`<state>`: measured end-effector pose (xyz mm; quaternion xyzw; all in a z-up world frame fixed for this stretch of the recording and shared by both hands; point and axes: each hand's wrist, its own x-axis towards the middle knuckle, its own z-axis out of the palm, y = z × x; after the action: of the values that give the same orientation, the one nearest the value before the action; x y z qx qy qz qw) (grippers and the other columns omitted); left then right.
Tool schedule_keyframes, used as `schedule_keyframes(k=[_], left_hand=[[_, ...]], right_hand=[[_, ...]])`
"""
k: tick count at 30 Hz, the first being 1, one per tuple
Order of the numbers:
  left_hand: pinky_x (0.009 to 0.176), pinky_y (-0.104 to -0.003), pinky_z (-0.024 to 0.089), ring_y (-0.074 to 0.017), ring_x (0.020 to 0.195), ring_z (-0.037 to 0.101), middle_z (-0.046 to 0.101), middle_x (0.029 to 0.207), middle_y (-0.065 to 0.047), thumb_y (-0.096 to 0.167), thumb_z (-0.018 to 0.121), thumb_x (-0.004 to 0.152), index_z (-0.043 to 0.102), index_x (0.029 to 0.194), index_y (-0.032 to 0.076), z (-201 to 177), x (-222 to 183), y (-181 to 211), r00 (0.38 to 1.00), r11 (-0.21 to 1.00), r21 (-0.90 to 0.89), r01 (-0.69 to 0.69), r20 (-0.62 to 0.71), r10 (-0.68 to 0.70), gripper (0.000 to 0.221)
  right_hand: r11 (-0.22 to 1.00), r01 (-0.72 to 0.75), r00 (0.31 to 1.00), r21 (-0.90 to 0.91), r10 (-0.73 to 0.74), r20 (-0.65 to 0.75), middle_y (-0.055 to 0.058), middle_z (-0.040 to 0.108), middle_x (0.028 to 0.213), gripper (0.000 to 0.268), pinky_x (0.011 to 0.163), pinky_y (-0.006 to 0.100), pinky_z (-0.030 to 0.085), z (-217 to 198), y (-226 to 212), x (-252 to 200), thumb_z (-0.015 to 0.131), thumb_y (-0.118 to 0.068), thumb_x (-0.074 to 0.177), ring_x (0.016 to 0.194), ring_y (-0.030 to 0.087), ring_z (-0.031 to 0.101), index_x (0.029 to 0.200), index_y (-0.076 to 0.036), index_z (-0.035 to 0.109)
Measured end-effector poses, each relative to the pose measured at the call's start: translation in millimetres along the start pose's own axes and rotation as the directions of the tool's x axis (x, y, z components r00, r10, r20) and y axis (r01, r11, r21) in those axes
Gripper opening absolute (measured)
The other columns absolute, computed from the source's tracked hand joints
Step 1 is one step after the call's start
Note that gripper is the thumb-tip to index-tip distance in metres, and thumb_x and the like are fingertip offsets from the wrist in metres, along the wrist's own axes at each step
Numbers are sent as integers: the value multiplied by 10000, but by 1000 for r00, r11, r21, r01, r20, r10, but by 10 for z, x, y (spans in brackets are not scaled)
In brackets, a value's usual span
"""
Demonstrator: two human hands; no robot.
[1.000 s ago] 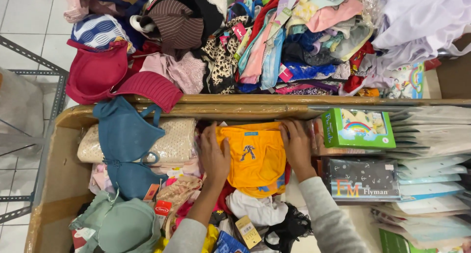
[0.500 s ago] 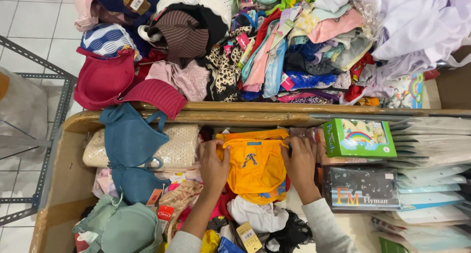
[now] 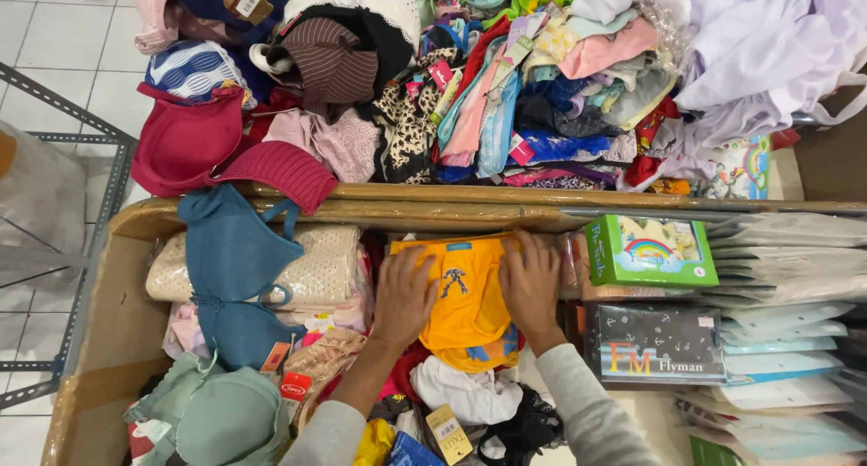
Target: Sort and organize children's underwear and clothing in a retail bin.
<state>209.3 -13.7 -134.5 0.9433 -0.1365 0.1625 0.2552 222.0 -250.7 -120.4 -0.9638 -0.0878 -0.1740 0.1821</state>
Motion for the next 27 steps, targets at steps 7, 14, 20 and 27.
schedule_keyframes(k=[7,14,20,27], left_hand=[[1250,-536,102,-309,1566,113,191,1687,-128,516,446,998,294,1594,49,173,63,-235,900,932,183,-313,371,229,772],[1208,-537,300,-343,1396,443,541,1416,-171,329,575,1008,556,1336,23,-367,-327,203,969,992,30,-127,217,117,449],[1066,-457,401,-309,1210,578,664,1233,-133,264,617,947,628,1192,59,-181,-1146,74,820,953,99,285,489,-296,320],[1044,-481,362,-327,1134,586,694,1111,-165,210,735,730,626,1253,43,-270,-1320,59,847,986,38,165,506,-162,560]], right_hand=[[960,268,947,-84,-246,209,189,364,1586,614,1179,562,197,33,73,-86,658,-264,915,1484,334,288,1464,-48,489],[991,-57,990,123,40,138,124,654,1227,238,1030,484,440,-379,-176,-744,662,-218,929,1191,324,591,1111,-65,668],[976,-153,860,158,53,507,66,714,826,324,840,457,508,-633,-575,-1146,784,-405,843,884,308,682,825,-87,722],[873,-315,815,371,49,578,109,701,960,594,850,400,475,-681,-715,-1456,863,-302,683,936,282,642,1186,-103,618]])
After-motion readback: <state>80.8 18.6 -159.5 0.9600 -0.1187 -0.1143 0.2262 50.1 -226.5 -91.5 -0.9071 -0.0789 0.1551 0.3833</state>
